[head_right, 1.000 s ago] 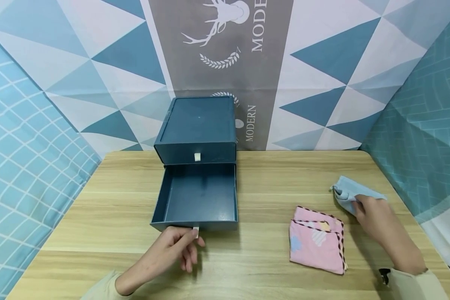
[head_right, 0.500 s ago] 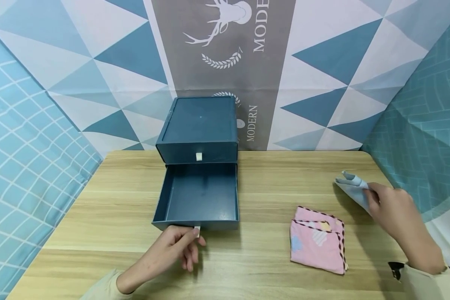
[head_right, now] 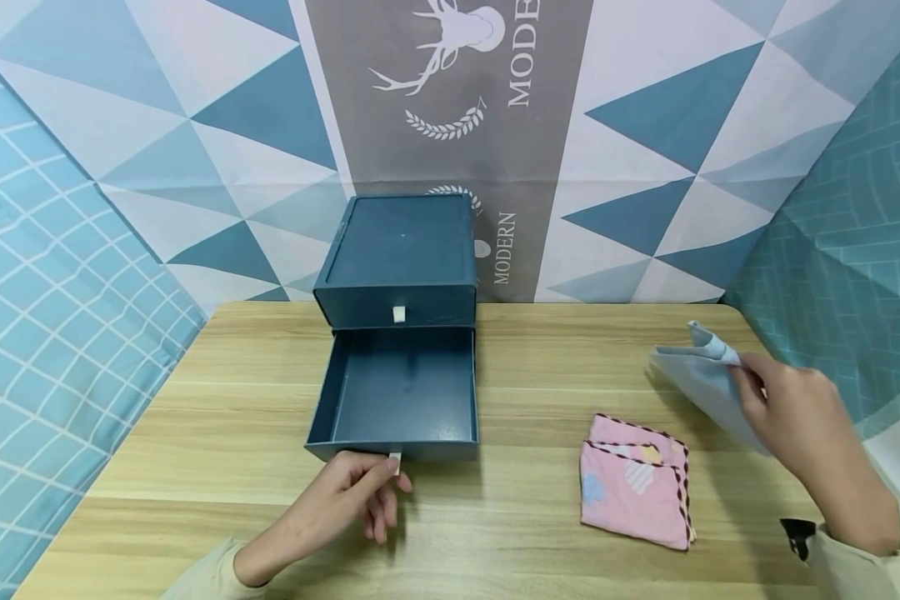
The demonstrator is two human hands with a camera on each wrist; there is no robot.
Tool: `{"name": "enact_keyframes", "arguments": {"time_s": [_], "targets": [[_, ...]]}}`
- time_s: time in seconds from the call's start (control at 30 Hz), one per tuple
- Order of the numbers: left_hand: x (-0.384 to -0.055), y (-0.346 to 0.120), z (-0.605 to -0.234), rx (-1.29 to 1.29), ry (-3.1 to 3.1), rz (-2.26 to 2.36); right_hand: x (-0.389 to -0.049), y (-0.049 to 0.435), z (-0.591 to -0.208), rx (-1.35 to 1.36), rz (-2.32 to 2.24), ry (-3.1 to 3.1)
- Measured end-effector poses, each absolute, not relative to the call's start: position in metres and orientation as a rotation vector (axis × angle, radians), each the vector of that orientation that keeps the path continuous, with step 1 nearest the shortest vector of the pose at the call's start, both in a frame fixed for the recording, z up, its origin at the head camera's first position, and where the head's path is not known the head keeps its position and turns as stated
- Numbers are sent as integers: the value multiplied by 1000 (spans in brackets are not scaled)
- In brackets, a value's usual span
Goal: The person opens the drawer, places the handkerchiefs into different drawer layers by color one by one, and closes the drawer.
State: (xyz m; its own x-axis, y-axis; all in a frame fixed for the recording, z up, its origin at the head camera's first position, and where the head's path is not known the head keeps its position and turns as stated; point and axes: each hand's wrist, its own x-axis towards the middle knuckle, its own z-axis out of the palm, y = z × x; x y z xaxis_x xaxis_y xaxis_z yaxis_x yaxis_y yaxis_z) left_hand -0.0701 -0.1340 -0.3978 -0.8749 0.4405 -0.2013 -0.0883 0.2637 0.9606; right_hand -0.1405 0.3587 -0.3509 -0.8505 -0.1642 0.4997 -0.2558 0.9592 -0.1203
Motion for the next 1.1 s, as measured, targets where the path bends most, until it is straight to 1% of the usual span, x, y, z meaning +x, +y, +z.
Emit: {"name": "enact_keyframes", "arguments": {"time_s": [0.3,1.1], "targets": [[-71,-136,-394,343,2130,1621,-136,345,-336,289,264,-2586],[-71,-137,-396,327,2123,1622,-117,303,-300,382,278,-2530]]}}
